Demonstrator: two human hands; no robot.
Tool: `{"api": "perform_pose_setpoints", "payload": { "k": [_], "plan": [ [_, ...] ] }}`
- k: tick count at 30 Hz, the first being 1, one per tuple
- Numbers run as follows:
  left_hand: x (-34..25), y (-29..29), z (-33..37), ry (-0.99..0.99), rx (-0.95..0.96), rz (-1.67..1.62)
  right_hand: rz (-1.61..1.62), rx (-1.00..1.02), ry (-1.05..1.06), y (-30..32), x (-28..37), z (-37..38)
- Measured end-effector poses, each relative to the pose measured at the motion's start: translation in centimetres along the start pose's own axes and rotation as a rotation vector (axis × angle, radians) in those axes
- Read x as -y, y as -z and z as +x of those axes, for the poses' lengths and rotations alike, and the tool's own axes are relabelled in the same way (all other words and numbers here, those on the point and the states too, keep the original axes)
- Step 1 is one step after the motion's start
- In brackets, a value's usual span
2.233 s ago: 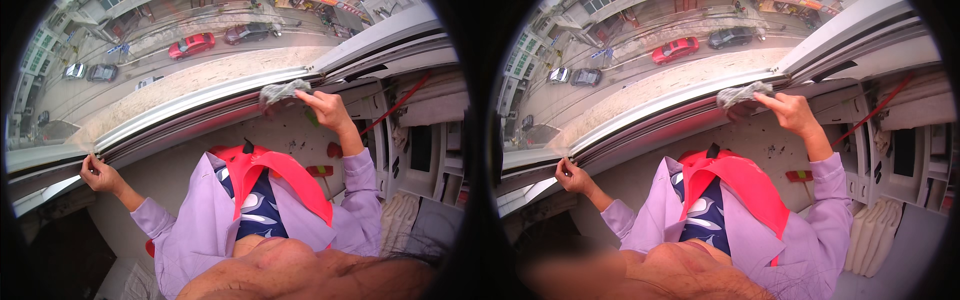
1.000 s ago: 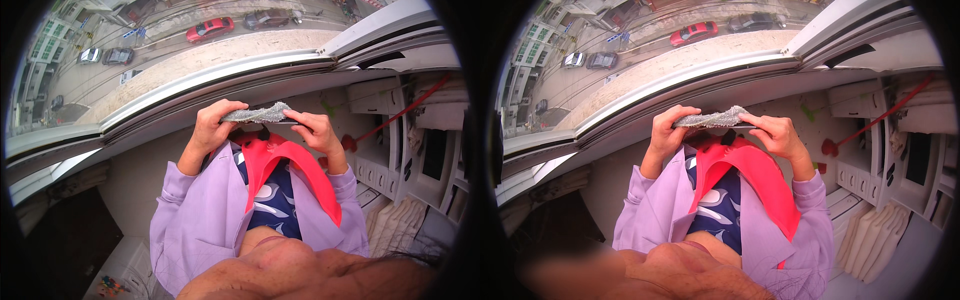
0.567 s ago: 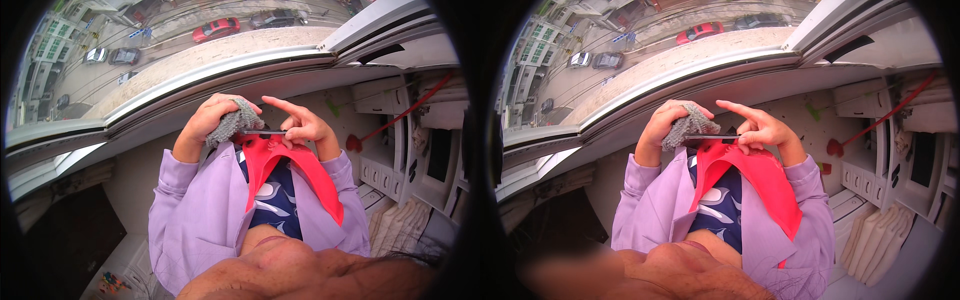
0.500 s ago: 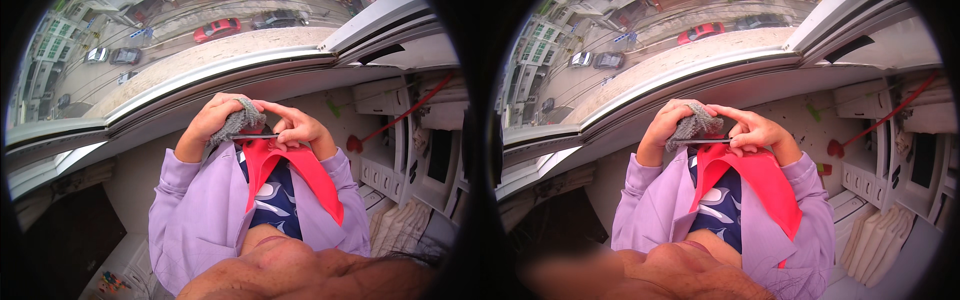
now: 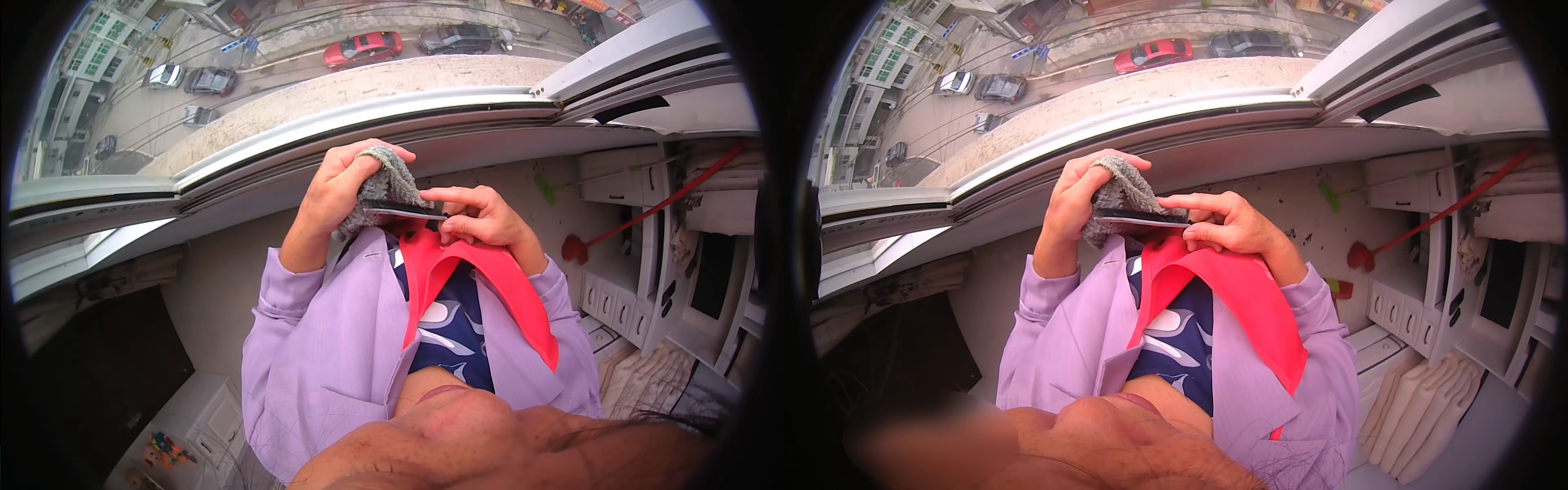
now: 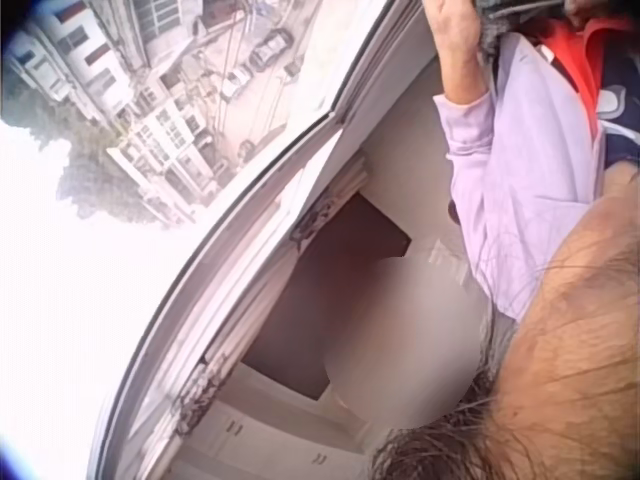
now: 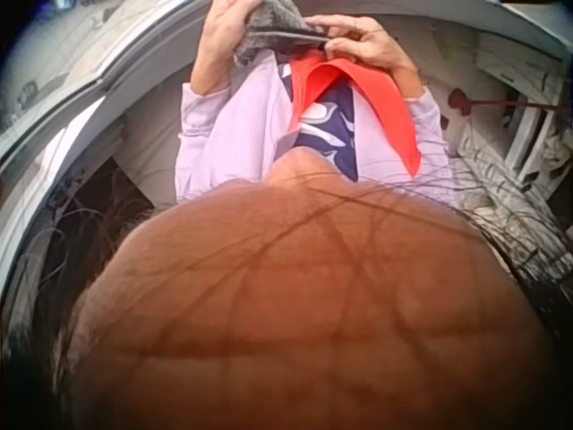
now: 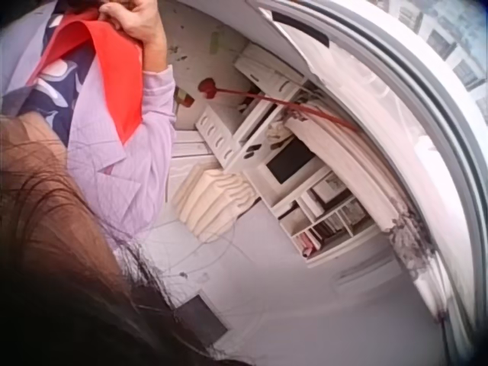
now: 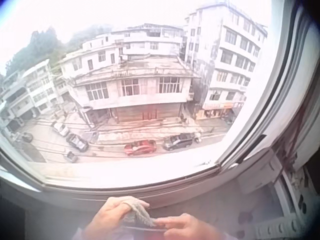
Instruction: The person cleans the window frame using a scraper tool and a cloth. They scrape along the frame's grooves and wipe the surface repeatedly with a grey cloth.
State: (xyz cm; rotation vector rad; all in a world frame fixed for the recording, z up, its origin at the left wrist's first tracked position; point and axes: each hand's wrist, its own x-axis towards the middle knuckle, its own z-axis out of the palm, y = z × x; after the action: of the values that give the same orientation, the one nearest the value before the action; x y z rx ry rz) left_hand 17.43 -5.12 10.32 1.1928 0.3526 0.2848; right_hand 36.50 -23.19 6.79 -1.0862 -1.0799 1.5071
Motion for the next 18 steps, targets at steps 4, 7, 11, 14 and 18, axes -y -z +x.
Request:
{"api": "perform_pose_setpoints", "payload": {
  "k": [4,7,11,14,18],
  "plan": [
    [-0.1,-0.1,0.0,-0.029,-0.003,-0.049,0.084,0.014,-0.052,0.0,-0.1,0.1],
    [-0.1,0.2,0.0,-0.038,-0.016,-0.012,0.138,0.031,-0.042,0.4,-1.0,0.1],
    [-0.4,-0.2,-0.3,-0.076,0.033,-0.018,0.247,0.132,-0.162,-0.3,0.4,1.2],
    [-0.7,-0.8,-0.2,-0.066,0.064,-0.005,0.348,0.268,-0.133,-1.0,-1.5,2.4],
    [-0.9,-0.3,-0.7,-0.034,0.040,0.027,0.230,0.189,-0.176,-0.6,-0.6,2.0]
  ]
}}
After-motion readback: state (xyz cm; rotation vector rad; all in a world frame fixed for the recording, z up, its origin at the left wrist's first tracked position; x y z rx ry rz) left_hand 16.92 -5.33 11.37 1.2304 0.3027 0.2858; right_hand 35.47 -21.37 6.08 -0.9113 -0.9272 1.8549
